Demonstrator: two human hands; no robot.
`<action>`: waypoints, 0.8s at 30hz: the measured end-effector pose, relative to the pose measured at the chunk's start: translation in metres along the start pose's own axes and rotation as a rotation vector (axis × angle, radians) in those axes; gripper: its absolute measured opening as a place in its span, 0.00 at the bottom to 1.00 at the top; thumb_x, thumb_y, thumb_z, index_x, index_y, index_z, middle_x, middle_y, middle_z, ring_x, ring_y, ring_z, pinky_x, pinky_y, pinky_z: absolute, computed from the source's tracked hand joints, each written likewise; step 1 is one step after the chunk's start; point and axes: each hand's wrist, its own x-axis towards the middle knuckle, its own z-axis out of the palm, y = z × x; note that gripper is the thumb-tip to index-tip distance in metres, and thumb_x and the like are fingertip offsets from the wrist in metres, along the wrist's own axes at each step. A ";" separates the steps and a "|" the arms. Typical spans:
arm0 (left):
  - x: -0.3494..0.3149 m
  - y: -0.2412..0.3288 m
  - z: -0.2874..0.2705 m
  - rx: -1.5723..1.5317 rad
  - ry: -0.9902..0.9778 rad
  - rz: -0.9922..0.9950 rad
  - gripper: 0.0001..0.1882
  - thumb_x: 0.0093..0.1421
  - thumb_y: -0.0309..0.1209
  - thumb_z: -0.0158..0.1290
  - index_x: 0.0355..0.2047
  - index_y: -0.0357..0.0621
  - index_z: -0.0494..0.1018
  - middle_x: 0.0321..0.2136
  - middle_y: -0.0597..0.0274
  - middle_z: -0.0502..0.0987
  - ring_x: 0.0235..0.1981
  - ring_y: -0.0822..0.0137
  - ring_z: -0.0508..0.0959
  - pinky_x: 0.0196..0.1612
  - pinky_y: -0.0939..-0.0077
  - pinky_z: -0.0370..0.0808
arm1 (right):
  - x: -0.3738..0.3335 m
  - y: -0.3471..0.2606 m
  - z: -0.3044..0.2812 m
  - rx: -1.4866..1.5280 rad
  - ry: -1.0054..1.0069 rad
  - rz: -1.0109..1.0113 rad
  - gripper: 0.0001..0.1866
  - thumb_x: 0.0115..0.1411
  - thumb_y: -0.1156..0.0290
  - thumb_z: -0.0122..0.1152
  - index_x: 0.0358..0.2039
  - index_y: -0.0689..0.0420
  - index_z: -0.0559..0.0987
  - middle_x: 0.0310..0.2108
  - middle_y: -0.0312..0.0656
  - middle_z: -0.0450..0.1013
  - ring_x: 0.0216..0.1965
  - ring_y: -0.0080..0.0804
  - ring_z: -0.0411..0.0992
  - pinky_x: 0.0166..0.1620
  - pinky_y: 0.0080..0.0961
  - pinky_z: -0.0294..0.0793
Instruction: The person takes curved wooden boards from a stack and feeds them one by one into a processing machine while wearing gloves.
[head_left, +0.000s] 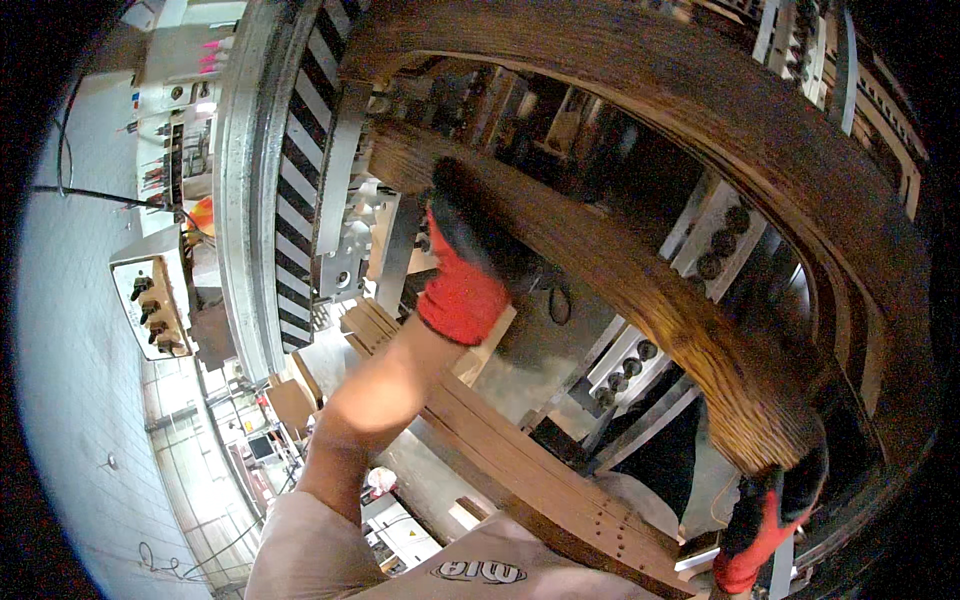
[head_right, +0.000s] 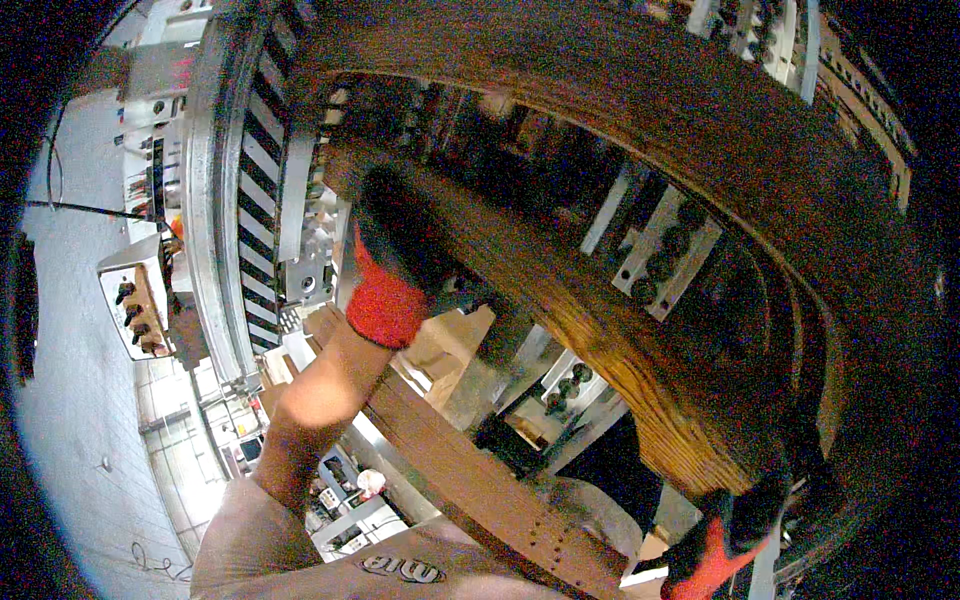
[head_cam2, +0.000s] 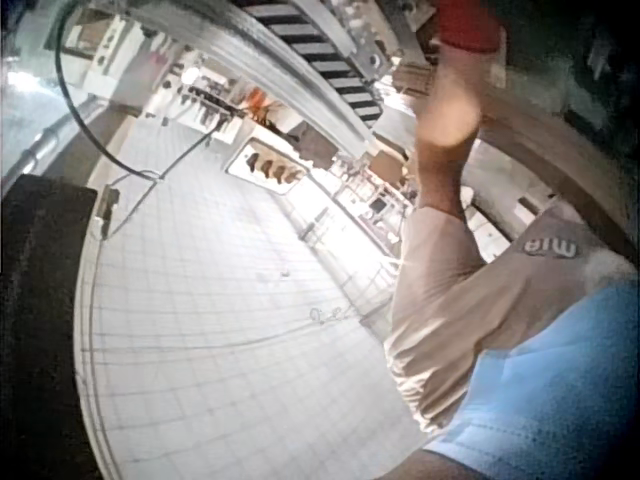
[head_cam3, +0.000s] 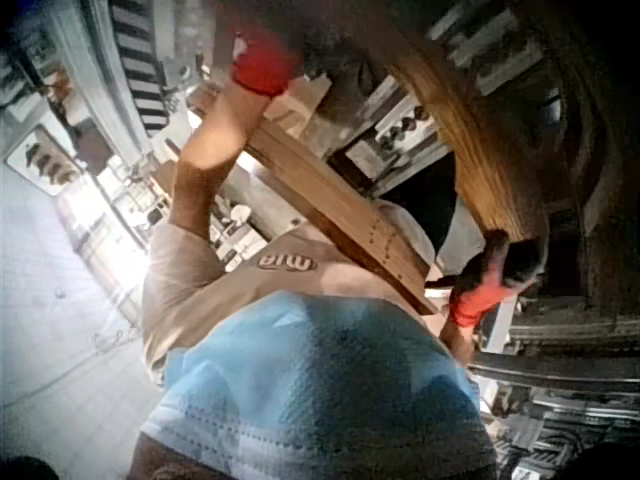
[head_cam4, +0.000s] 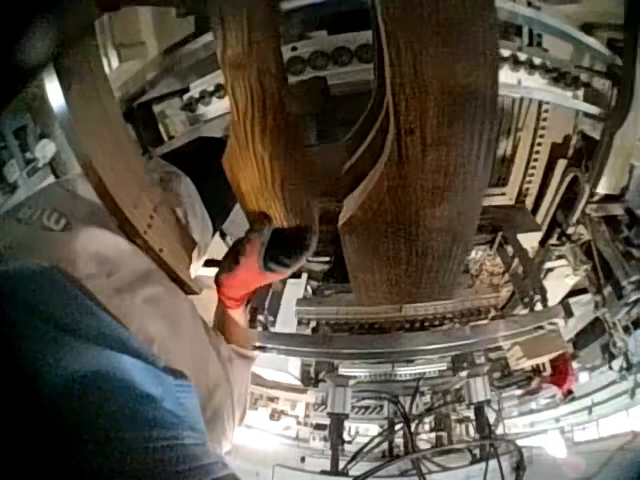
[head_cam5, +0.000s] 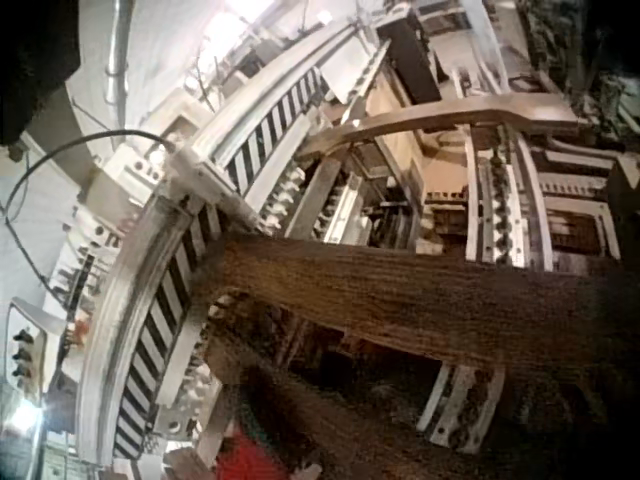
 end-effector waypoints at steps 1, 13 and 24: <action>-0.010 -0.007 0.009 -0.007 0.061 0.012 0.23 0.65 0.48 0.39 0.49 0.45 0.70 0.44 0.58 0.74 0.46 0.58 0.73 0.53 0.61 0.68 | 0.007 0.005 -0.013 0.070 -0.005 0.029 0.38 0.55 0.74 0.62 0.64 0.56 0.55 0.56 0.50 0.62 0.50 0.40 0.67 0.52 0.37 0.70; -0.016 -0.006 0.016 -0.157 0.229 -0.067 0.23 0.62 0.51 0.43 0.44 0.48 0.72 0.40 0.61 0.76 0.44 0.59 0.73 0.53 0.62 0.68 | 0.022 0.031 -0.049 0.096 0.020 0.102 0.38 0.55 0.68 0.63 0.63 0.54 0.56 0.55 0.50 0.63 0.47 0.42 0.68 0.49 0.40 0.71; 0.018 0.026 0.014 0.130 0.074 0.010 0.21 0.61 0.50 0.43 0.41 0.49 0.74 0.37 0.60 0.77 0.39 0.60 0.76 0.47 0.65 0.73 | -0.023 -0.019 0.016 -0.363 -0.129 -0.216 0.34 0.57 0.73 0.61 0.60 0.64 0.58 0.60 0.51 0.58 0.57 0.41 0.60 0.59 0.37 0.61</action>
